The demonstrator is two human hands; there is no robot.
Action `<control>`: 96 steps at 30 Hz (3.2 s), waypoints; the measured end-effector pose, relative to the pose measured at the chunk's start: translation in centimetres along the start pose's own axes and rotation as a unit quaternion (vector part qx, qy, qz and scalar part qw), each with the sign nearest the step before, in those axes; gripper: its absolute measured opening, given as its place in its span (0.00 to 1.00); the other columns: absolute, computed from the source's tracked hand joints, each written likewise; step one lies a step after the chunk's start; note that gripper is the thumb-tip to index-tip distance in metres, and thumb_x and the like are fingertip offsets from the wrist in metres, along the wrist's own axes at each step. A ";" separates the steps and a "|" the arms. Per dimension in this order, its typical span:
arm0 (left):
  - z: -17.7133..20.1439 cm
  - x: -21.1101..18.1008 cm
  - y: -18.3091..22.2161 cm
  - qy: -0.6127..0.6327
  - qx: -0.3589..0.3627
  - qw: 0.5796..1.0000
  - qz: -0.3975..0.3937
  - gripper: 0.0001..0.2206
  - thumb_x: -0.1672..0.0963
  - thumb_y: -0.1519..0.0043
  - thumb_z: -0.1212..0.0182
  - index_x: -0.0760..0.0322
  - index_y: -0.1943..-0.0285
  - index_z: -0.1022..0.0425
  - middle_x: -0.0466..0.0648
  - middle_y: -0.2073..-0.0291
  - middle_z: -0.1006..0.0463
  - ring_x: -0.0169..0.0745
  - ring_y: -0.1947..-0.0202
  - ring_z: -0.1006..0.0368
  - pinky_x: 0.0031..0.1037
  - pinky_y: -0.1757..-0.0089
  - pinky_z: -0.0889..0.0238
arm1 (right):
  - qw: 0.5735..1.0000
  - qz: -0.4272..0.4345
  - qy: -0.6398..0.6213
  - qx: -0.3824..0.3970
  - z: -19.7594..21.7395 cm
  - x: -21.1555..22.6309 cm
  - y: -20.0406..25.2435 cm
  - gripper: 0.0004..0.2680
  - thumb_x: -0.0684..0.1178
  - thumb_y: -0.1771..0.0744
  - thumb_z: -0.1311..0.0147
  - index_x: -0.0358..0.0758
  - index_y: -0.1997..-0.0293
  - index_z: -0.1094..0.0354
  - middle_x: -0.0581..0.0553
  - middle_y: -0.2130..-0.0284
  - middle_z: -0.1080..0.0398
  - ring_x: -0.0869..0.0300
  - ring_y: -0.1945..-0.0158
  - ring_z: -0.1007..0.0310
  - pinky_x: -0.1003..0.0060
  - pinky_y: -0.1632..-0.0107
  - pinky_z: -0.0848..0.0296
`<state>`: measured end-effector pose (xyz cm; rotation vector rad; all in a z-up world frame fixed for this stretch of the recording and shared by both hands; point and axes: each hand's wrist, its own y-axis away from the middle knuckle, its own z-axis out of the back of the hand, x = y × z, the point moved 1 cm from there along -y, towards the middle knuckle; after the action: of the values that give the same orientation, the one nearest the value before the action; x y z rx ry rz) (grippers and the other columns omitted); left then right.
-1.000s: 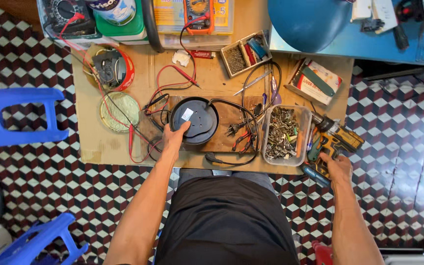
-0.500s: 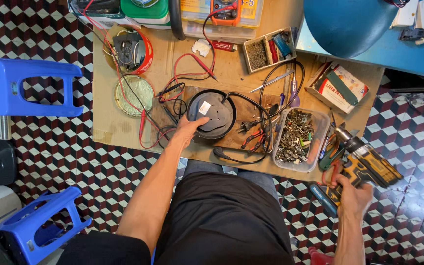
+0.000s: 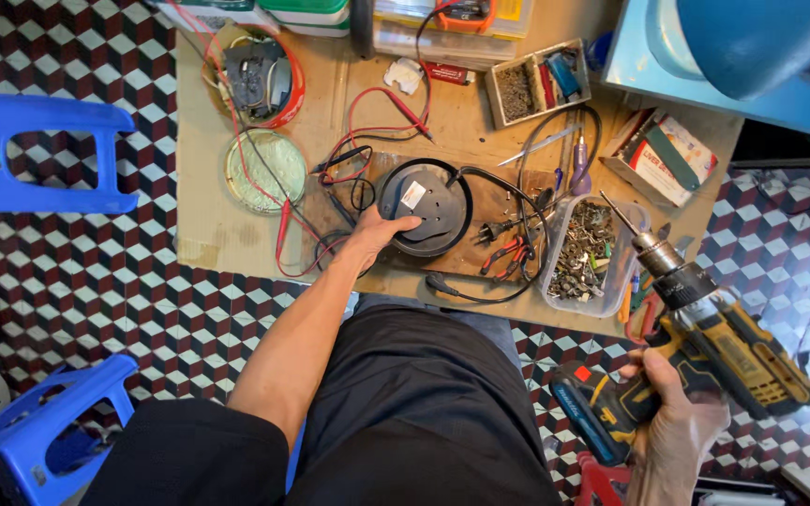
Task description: The person assembles a black circular appliance base, attaches a central component, and uses a cordless drill to secure a white rectangular module with screws. They then connect a power cord and handle a stainless steel kettle.
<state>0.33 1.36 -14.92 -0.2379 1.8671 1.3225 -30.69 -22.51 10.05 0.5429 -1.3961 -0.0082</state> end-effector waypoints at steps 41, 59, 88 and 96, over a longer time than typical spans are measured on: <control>-1.1 -0.5 -0.9 -0.094 -0.018 0.994 -0.044 0.31 0.56 0.48 0.26 0.65 0.34 0.32 0.53 0.42 0.22 0.43 0.41 0.27 0.32 0.42 0.37 | 0.759 0.139 0.482 0.416 -22.0 1.1 -7.4 0.16 0.51 0.37 0.38 0.41 0.44 0.27 0.41 0.59 0.22 0.54 0.57 0.23 0.58 0.54 0.27; -1.1 -0.6 -0.7 -0.066 -0.009 0.996 -0.066 0.31 0.56 0.49 0.26 0.66 0.35 0.32 0.52 0.44 0.21 0.41 0.43 0.25 0.31 0.43 0.34 | 0.860 0.044 0.356 0.363 -22.1 0.3 -6.3 0.13 0.46 0.36 0.37 0.38 0.48 0.25 0.45 0.59 0.20 0.62 0.58 0.22 0.64 0.54 0.25; -0.9 -0.5 0.1 -0.037 0.003 0.998 -0.053 0.33 0.54 0.47 0.28 0.67 0.32 0.34 0.52 0.40 0.24 0.42 0.40 0.29 0.32 0.41 0.39 | 0.879 -0.034 0.373 0.296 -21.4 0.9 -4.1 0.12 0.50 0.36 0.37 0.37 0.51 0.24 0.48 0.77 0.29 0.66 0.78 0.35 0.67 0.74 0.34; -1.0 -0.2 0.2 -0.063 -0.023 0.997 -0.038 0.32 0.53 0.47 0.28 0.69 0.34 0.33 0.54 0.42 0.23 0.44 0.42 0.28 0.32 0.43 0.37 | 0.893 -0.068 0.351 0.272 -20.2 0.5 -3.8 0.14 0.53 0.37 0.36 0.37 0.51 0.24 0.47 0.75 0.25 0.64 0.79 0.31 0.67 0.75 0.30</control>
<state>-0.14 0.52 -14.56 -0.2422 1.7083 1.3000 -10.58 -18.77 7.62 0.9918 -0.6282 0.4415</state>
